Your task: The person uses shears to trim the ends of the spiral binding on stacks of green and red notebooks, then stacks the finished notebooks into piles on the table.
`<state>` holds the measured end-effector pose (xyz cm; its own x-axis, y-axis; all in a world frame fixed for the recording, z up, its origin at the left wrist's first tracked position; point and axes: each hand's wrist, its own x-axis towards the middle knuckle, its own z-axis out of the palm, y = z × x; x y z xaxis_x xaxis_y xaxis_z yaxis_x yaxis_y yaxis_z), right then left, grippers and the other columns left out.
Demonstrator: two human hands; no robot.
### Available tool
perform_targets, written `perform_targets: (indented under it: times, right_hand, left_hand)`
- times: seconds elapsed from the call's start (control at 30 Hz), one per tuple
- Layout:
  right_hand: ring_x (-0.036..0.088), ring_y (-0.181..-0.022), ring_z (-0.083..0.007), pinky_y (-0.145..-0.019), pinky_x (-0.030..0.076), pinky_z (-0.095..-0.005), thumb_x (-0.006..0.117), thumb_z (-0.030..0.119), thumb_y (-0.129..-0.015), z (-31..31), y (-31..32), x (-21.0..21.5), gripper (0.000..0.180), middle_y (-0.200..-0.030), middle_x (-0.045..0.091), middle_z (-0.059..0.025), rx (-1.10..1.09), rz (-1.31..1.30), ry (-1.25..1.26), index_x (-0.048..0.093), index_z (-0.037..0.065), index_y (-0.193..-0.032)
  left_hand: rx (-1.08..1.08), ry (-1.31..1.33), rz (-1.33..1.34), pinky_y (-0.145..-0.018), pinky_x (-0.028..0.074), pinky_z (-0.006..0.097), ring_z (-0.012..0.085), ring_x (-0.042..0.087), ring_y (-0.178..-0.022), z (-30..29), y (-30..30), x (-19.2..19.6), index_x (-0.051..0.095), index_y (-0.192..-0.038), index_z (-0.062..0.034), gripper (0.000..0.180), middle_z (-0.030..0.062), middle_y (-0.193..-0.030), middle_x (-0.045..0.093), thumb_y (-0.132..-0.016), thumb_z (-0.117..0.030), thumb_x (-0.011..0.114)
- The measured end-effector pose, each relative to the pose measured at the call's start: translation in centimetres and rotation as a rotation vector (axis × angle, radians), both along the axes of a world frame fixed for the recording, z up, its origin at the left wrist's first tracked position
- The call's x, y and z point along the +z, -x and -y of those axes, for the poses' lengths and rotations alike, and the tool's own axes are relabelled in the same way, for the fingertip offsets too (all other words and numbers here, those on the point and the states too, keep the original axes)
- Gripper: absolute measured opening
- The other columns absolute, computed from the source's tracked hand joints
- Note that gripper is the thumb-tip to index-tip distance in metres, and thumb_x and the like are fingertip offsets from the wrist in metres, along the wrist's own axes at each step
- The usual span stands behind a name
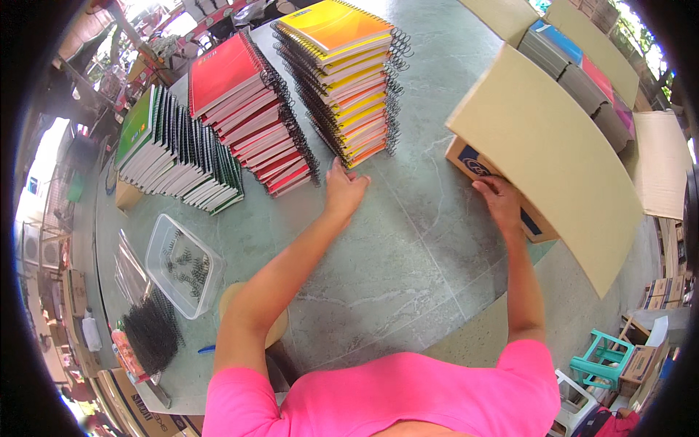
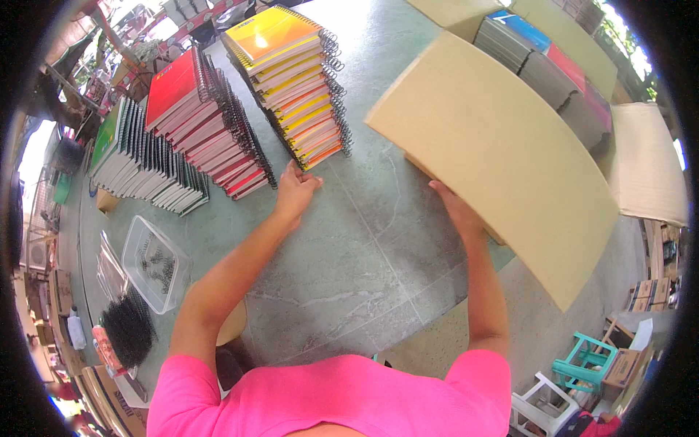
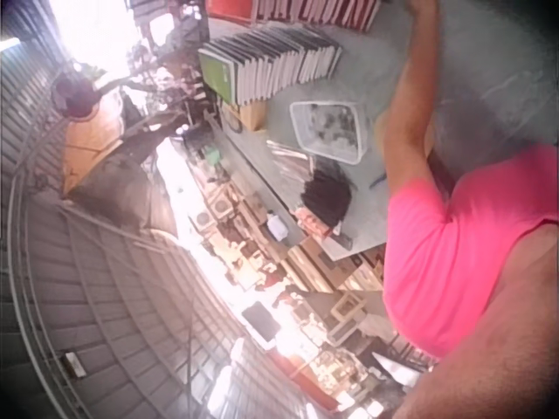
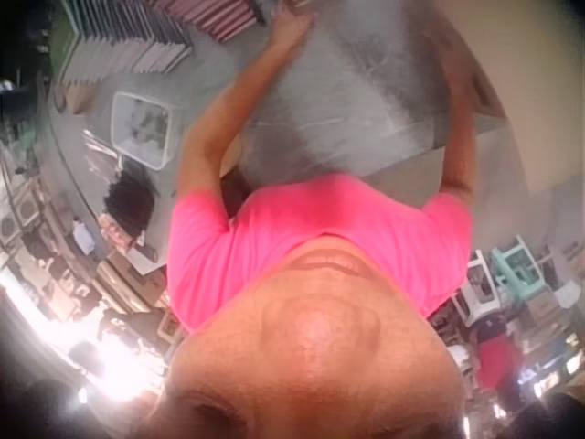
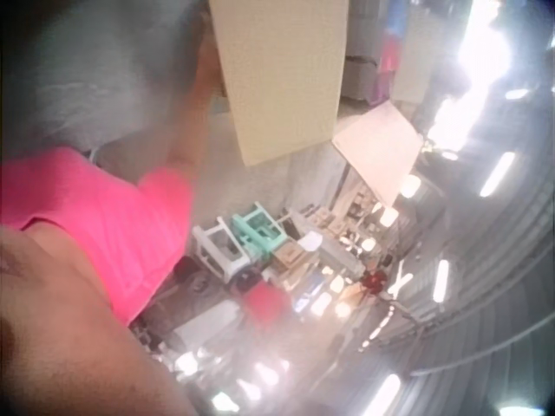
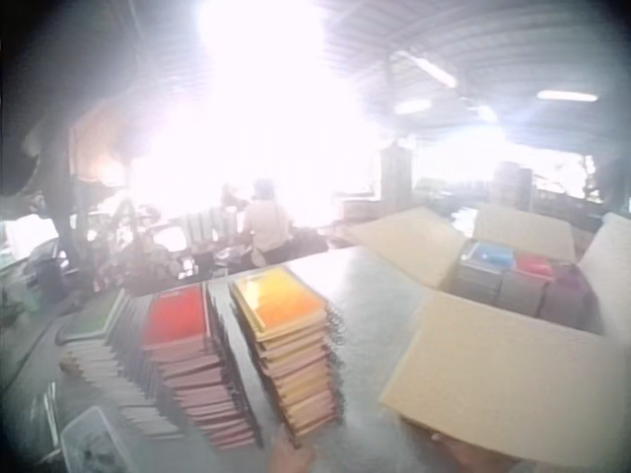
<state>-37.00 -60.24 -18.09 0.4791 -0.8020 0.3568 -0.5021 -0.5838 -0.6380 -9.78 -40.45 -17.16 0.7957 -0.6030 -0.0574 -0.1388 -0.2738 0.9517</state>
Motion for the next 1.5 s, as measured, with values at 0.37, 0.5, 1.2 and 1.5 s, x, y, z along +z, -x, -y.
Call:
perform_targets:
  times: [0.37, 0.5, 1.2, 1.5]
  right_hand:
    - [0.060, -0.057, -0.0120, -0.051, 0.045, -0.0208, 0.065, 0.021, -0.078, 4.6, -1.0, 2.8, 0.025, -0.067, 0.062, -0.0060, -0.012, 0.116, -0.258, 0.066, -0.004, -0.082]
    - [0.063, -0.057, -0.0162, -0.055, 0.046, -0.0253, 0.059, 0.018, -0.081, 6.5, -2.7, 3.2, 0.023, -0.070, 0.064, -0.0110, -0.018, 0.088, -0.274, 0.065, -0.004, -0.086]
    - [0.052, -0.098, -0.0173, -0.087, 0.040, -0.0343, 0.035, 0.032, -0.092, -4.0, -23.6, 4.2, 0.036, -0.109, 0.055, -0.0031, 0.610, 0.687, -1.210, 0.045, 0.009, -0.119]
    - [0.054, -0.093, -0.0186, -0.083, 0.042, -0.0339, 0.038, 0.035, -0.089, -2.3, -16.6, 3.8, 0.036, -0.103, 0.057, -0.0045, 0.460, 0.812, -1.270, 0.051, 0.010, -0.112]
  left_hand:
    - [0.078, -0.199, 0.348, -0.098, 0.030, 0.036, 0.0381, 0.037, -0.113, 0.6, 0.5, 0.2, 0.027, -0.124, 0.0145, 0.075, 0.0289, -0.119, 0.039, -0.068, -0.021, 0.062]
    - [0.113, 0.328, 0.037, -0.101, 0.026, 0.032, 0.0340, 0.035, -0.120, 0.9, -0.9, 0.7, 0.026, -0.129, 0.0100, 0.061, 0.0252, -0.128, 0.037, -0.082, -0.022, 0.049]
    - [0.017, 0.369, -0.599, -0.105, 0.012, 0.036, 0.0153, 0.029, -0.126, 1.7, -2.1, 6.0, 0.032, -0.133, -0.0189, 0.062, 0.0008, -0.134, 0.038, -0.088, -0.059, 0.016]
    - [-0.222, 0.286, -0.674, -0.106, 0.010, 0.039, 0.0141, 0.025, -0.127, 3.3, 1.0, 3.7, 0.021, -0.137, -0.0204, 0.069, -0.0002, -0.137, 0.033, -0.084, -0.065, 0.019]
